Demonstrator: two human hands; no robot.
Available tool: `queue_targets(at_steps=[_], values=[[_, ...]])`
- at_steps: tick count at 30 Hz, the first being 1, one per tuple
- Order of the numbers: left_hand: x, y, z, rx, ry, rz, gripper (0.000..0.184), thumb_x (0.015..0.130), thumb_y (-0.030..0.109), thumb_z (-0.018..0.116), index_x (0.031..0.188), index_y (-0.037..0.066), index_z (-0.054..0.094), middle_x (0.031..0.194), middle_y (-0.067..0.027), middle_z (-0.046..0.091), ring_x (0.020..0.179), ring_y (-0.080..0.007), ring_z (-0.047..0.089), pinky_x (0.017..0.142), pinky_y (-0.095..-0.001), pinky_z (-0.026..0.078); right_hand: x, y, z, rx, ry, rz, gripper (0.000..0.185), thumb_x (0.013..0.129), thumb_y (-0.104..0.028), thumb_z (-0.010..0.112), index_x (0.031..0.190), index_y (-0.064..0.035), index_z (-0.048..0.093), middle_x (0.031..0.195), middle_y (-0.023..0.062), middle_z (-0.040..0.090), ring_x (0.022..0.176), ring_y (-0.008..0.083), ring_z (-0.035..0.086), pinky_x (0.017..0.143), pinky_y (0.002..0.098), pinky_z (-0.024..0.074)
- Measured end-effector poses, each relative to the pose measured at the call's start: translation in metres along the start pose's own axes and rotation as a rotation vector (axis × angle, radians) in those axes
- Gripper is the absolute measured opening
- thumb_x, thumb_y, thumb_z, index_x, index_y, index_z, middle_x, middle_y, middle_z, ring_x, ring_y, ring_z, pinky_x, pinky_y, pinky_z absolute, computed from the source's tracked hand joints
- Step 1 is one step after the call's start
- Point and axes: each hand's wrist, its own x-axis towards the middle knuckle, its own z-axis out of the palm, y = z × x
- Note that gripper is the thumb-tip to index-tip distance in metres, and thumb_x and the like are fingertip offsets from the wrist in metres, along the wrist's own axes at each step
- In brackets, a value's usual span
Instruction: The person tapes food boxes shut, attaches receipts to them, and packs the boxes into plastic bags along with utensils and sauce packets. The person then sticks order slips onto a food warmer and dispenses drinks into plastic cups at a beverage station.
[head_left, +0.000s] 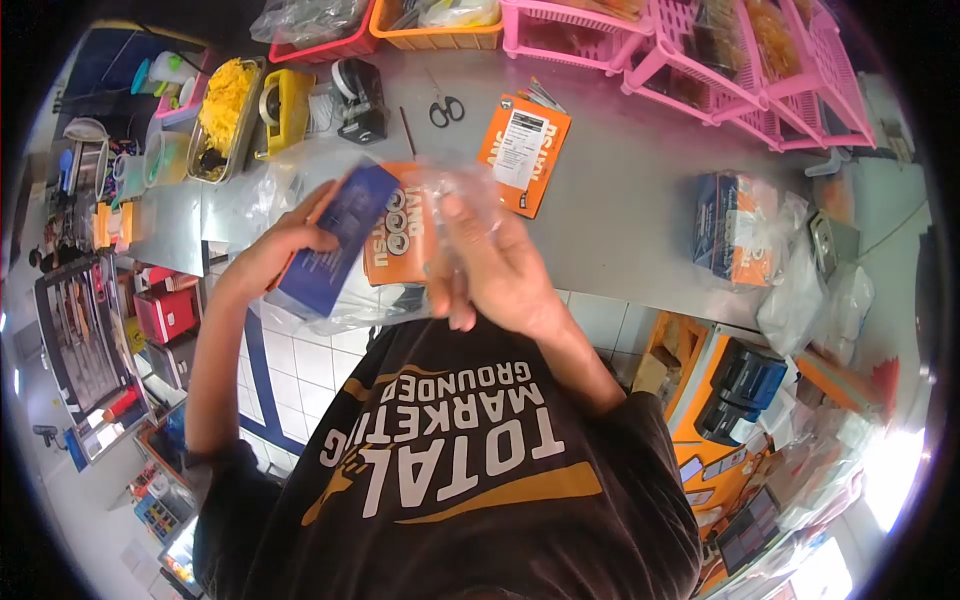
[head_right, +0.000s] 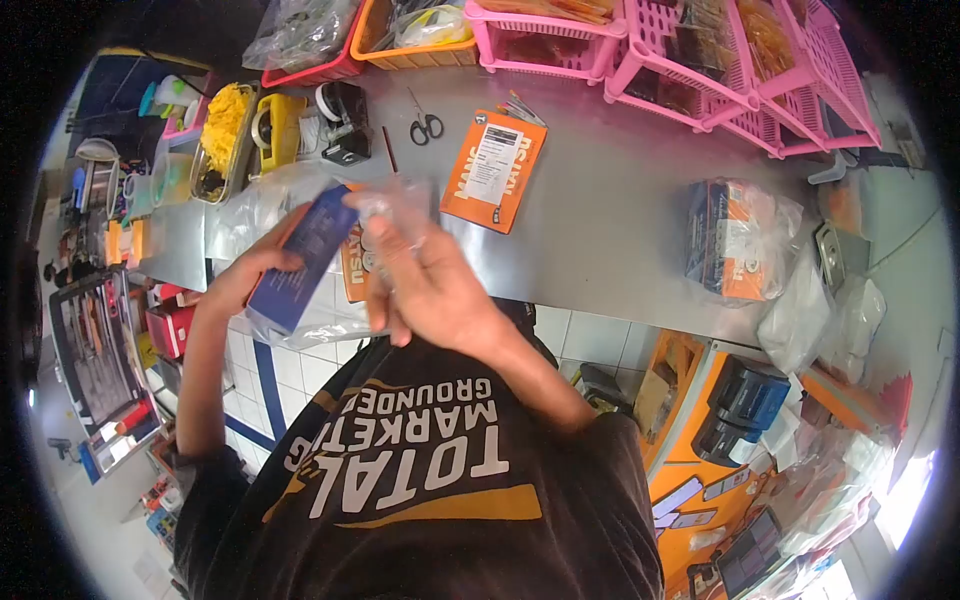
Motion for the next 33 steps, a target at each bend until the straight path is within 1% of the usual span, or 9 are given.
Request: queue_targets(at_steps=[7, 9, 11, 12, 15, 23, 26, 30, 33], values=[[-0.004, -0.054, -0.015, -0.723, 0.404, -0.109, 0.057, 0.089, 0.022, 0.064, 0.142, 0.005, 0.052, 0.114, -0.0057, 0.066, 0.095, -0.0190, 0.067, 0.085, -0.0312, 0.054, 0.009, 0.007, 0.030, 0.033, -0.185, 0.104, 0.045, 0.115, -0.031, 0.033, 0.149, -0.0020, 0.038, 0.059, 0.0104, 0.062, 0.040, 0.0132, 0.055, 0.045, 0.0273, 0.0455], [0.008, -0.073, -0.008, -0.493, 0.526, 0.087, 0.061, 0.086, 0.027, 0.070, 0.140, 0.004, 0.053, 0.109, -0.0078, 0.066, 0.092, -0.0206, 0.067, 0.083, -0.0335, 0.055, 0.013, 0.000, 0.028, 0.048, -0.222, 0.115, 0.046, 0.115, -0.031, 0.033, 0.149, -0.0009, 0.038, 0.059, 0.0097, 0.060, 0.042, 0.0138, 0.056, 0.044, 0.0267, 0.0469], [0.039, -0.110, -0.027, 0.101, 0.652, -0.222, 0.080, 0.080, 0.030, 0.077, 0.149, 0.006, 0.046, 0.110, -0.0212, 0.068, 0.096, -0.0273, 0.067, 0.088, -0.0358, 0.054, 0.015, -0.001, 0.027, 0.101, -0.176, 0.090, 0.048, 0.114, -0.032, 0.033, 0.149, 0.0005, 0.036, 0.061, 0.0093, 0.058, 0.045, 0.0143, 0.058, 0.043, 0.0260, 0.0491], [0.054, -0.130, -0.014, 0.764, 0.979, -0.063, 0.102, 0.072, 0.036, 0.084, 0.159, 0.012, 0.036, 0.114, -0.0303, 0.062, 0.111, -0.0407, 0.060, 0.098, -0.0451, 0.049, 0.016, 0.001, 0.027, 0.078, -0.168, 0.083, 0.048, 0.114, -0.031, 0.033, 0.150, 0.0015, 0.034, 0.064, 0.0093, 0.057, 0.049, 0.0152, 0.061, 0.042, 0.0258, 0.0507], [0.070, -0.118, 0.020, 0.972, 1.131, 0.143, 0.115, 0.069, 0.039, 0.083, 0.162, 0.011, 0.023, 0.130, -0.0350, 0.051, 0.121, -0.0536, 0.047, 0.103, -0.0561, 0.044, 0.016, 0.003, 0.030, 0.038, -0.194, 0.119, 0.049, 0.114, -0.032, 0.033, 0.150, 0.0015, 0.033, 0.065, 0.0103, 0.058, 0.050, 0.0159, 0.062, 0.042, 0.0260, 0.0504], [0.097, -0.188, 0.004, 0.839, 0.827, 0.081, 0.088, 0.091, 0.050, 0.067, 0.159, 0.008, 0.030, 0.136, -0.0389, 0.044, 0.129, -0.0558, 0.042, 0.109, -0.0537, 0.039, 0.013, 0.007, 0.027, 0.053, -0.103, 0.102, 0.051, 0.114, -0.032, 0.034, 0.151, 0.0024, 0.033, 0.066, 0.0122, 0.061, 0.048, 0.0163, 0.061, 0.043, 0.0266, 0.0492], [0.053, -0.071, 0.015, 0.832, 0.490, -0.045, 0.072, 0.092, 0.044, 0.066, 0.147, 0.005, 0.040, 0.119, -0.0340, 0.054, 0.108, -0.0519, 0.053, 0.096, -0.0499, 0.047, 0.002, 0.021, 0.009, 0.014, -0.063, 0.132, 0.051, 0.114, -0.033, 0.033, 0.150, 0.0030, 0.037, 0.064, 0.0118, 0.061, 0.045, 0.0159, 0.059, 0.044, 0.0263, 0.0482], [0.093, 0.055, 0.093, 0.665, 0.305, 0.342, 0.051, 0.093, 0.035, 0.065, 0.131, 0.002, 0.054, 0.096, -0.0275, 0.068, 0.080, -0.0465, 0.068, 0.077, -0.0449, 0.058, -0.018, 0.070, -0.022, -0.066, 0.009, 0.260, 0.050, 0.113, -0.035, 0.034, 0.141, 0.0033, 0.049, 0.063, 0.0106, 0.061, 0.042, 0.0149, 0.057, 0.045, 0.0253, 0.0472], [0.195, 0.052, 0.153, 0.920, 0.526, 0.333, 0.093, 0.081, 0.048, 0.075, 0.154, 0.007, 0.033, 0.117, -0.0329, 0.058, 0.103, -0.0453, 0.064, 0.083, -0.0456, 0.058, -0.032, 0.095, -0.032, -0.058, 0.069, 0.333, 0.048, 0.113, -0.036, 0.036, 0.132, 0.0029, 0.056, 0.064, 0.0097, 0.061, 0.044, 0.0144, 0.058, 0.046, 0.0251, 0.0477]])
